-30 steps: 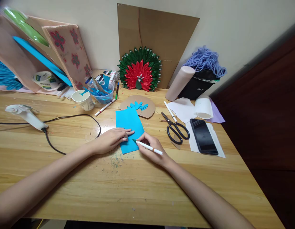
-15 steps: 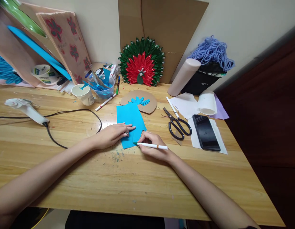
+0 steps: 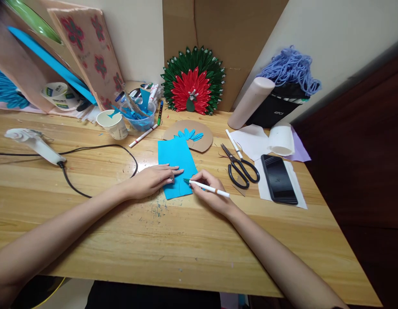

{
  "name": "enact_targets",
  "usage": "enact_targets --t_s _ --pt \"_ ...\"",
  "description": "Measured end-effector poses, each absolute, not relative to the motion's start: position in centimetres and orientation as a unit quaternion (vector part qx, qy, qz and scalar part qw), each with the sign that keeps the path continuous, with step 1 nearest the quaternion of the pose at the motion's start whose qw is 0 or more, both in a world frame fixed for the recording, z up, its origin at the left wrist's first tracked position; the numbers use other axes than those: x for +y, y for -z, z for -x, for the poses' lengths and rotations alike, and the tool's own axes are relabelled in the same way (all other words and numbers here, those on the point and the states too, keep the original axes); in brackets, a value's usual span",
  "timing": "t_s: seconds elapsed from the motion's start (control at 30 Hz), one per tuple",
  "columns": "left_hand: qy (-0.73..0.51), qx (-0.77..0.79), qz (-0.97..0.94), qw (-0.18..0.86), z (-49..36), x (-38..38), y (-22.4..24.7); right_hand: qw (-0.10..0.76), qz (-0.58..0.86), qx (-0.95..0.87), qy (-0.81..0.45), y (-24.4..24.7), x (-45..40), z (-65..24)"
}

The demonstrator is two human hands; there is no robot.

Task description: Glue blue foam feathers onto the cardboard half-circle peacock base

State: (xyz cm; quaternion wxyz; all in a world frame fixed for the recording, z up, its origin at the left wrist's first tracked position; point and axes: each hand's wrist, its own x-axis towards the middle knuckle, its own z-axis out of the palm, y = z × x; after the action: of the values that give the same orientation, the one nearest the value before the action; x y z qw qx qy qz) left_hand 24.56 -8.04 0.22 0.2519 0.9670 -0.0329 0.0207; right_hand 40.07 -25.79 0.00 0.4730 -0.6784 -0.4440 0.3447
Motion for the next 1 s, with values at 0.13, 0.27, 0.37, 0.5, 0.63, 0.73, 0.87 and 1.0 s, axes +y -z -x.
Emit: enact_targets --t_s 0.13,0.27,0.37,0.5,0.63,0.73,0.87,1.0 --pt "-0.017 -0.035 -0.97 0.241 -24.61 -8.06 -0.4 0.441 0.7 -0.461 -0.322 -0.03 -25.72 -39.82" --pt "-0.004 -0.036 -0.975 0.221 -24.76 -8.2 -0.74 0.416 0.708 -0.486 -0.3 -0.16 -25.68 -39.79" --pt "0.004 -0.04 -0.976 0.212 -24.86 -8.32 -0.83 0.401 0.713 -0.497 -0.29 -0.21 -25.66 -39.8" --pt "-0.002 -0.042 -0.976 0.213 -24.94 -8.38 -0.64 0.412 0.709 -0.494 -0.289 -0.19 -25.66 -39.87" --pt "-0.013 -0.044 -0.976 0.213 -24.98 -8.33 -0.46 0.426 0.701 -0.491 -0.294 -0.14 -25.74 -39.96" --pt "-0.013 -0.049 -0.976 0.212 -24.99 -8.32 -0.47 0.43 0.702 -0.483 -0.298 -0.07 -25.74 -39.92" --pt "-0.011 -0.049 -0.976 0.21 -25.0 -8.37 -0.53 0.421 0.71 -0.482 -0.295 -0.05 -25.63 -39.74" --pt "-0.008 -0.046 -0.975 0.219 -24.99 -8.4 -0.5 0.41 0.713 -0.489 -0.29 -0.08 -25.62 -39.77"
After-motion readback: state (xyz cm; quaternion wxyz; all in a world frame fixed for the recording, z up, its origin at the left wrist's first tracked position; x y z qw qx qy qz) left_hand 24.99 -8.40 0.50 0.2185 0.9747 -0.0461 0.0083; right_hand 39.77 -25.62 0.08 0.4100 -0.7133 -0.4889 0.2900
